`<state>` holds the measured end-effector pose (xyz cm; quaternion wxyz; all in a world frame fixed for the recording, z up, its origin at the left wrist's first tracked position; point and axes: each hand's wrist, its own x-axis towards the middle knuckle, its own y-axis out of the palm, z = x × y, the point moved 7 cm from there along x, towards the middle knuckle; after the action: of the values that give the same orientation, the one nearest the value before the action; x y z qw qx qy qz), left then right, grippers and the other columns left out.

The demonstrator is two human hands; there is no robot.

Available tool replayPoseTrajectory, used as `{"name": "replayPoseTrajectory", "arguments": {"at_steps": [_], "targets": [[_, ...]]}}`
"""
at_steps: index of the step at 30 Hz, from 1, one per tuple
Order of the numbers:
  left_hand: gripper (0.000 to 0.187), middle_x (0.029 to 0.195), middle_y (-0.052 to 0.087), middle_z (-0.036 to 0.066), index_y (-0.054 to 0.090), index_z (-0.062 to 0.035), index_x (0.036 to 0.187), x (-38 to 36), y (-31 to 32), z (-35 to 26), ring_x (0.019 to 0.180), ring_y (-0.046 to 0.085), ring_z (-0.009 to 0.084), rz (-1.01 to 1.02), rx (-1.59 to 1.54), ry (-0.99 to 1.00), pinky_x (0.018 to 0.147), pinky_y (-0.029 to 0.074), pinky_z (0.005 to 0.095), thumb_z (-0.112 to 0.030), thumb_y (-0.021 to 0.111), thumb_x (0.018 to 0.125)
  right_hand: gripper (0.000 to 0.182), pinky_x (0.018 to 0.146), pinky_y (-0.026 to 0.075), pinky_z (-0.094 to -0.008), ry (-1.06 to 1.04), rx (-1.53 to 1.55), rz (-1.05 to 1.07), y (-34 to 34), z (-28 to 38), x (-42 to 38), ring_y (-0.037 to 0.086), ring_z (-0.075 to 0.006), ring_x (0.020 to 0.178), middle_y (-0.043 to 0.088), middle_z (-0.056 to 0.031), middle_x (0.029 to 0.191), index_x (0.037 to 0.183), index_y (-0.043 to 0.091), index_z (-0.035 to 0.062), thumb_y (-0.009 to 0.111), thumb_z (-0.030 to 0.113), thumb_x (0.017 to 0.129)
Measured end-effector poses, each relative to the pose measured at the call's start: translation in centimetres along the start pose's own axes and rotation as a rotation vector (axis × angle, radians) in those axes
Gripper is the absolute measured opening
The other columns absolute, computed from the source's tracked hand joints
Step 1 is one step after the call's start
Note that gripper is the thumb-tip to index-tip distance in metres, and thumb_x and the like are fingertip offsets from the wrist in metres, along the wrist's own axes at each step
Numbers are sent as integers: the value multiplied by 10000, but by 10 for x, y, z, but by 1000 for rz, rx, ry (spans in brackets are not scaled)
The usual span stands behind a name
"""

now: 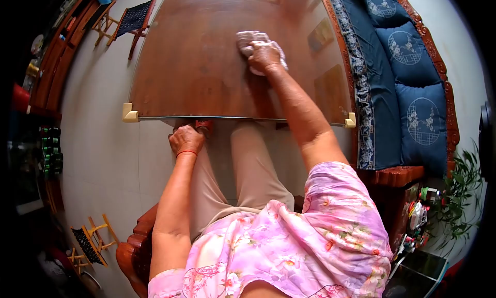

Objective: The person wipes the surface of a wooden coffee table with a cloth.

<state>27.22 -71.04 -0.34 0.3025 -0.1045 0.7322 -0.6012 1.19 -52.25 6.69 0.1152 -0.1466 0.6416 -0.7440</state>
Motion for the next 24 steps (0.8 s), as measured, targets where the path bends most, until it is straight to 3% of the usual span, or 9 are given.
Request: {"name": "replayPoseTrajectory", "arguments": {"at_steps": [2,7,9,14,18,21,23,24], "targets": [[364,906,684,158,714,-84,892,0,1,-2,885,654,310,-21,-4,8,789,505,418,-397,562,785,514,916,456,-396,152,-34,64,-16,-52,-11,601,-312,1041,641,-121,1125,1227,593,212,567,240,714],[425,945,688,153,719,-80,901,-4,-1,-14,920,658,289,33,42,0,824,484,382,-449,527,813,523,921,468,-399,384,-36,0,-22,-189,-44,599,-323,1054,621,-109,1171,1226,579,183,573,257,708],[409,937,690,151,720,-79,895,-2,1,-15,908,665,285,20,57,3,801,497,382,-437,541,810,481,886,477,-429,512,-60,23,-18,-241,-60,606,-285,1061,621,-117,1168,1140,606,186,634,325,681],[392,921,693,150,720,-75,882,-2,2,-15,889,671,290,-18,73,14,781,506,385,-413,530,824,456,954,440,-415,826,-74,-7,-40,-282,-115,580,-307,1107,604,-142,1188,1126,612,118,608,306,710],[439,928,692,149,720,-71,890,-4,0,-18,903,668,287,-13,57,26,797,501,383,-465,539,818,472,935,454,-396,655,-142,-56,-1,-300,-110,607,-352,1036,621,-237,1099,1084,628,43,593,253,663],[487,943,691,143,722,-76,899,-3,2,-22,915,664,287,-7,47,37,803,498,378,-517,533,819,457,924,456,-405,456,-123,-191,-5,-253,-127,595,-355,1032,619,-218,1095,1072,607,39,559,228,659],[493,948,691,141,723,-80,900,-5,1,-25,920,662,289,-6,44,47,802,498,378,-528,533,818,484,894,473,-410,369,-148,-127,-1,-227,-134,607,-325,1015,613,-157,1142,1130,606,83,568,230,671],[423,982,680,163,710,-67,938,-8,-5,-28,942,656,303,23,23,45,813,510,389,-444,574,801,504,893,473,-409,297,-119,-215,-5,-208,-143,610,-327,995,613,-159,1127,1151,595,82,562,229,671]]}}
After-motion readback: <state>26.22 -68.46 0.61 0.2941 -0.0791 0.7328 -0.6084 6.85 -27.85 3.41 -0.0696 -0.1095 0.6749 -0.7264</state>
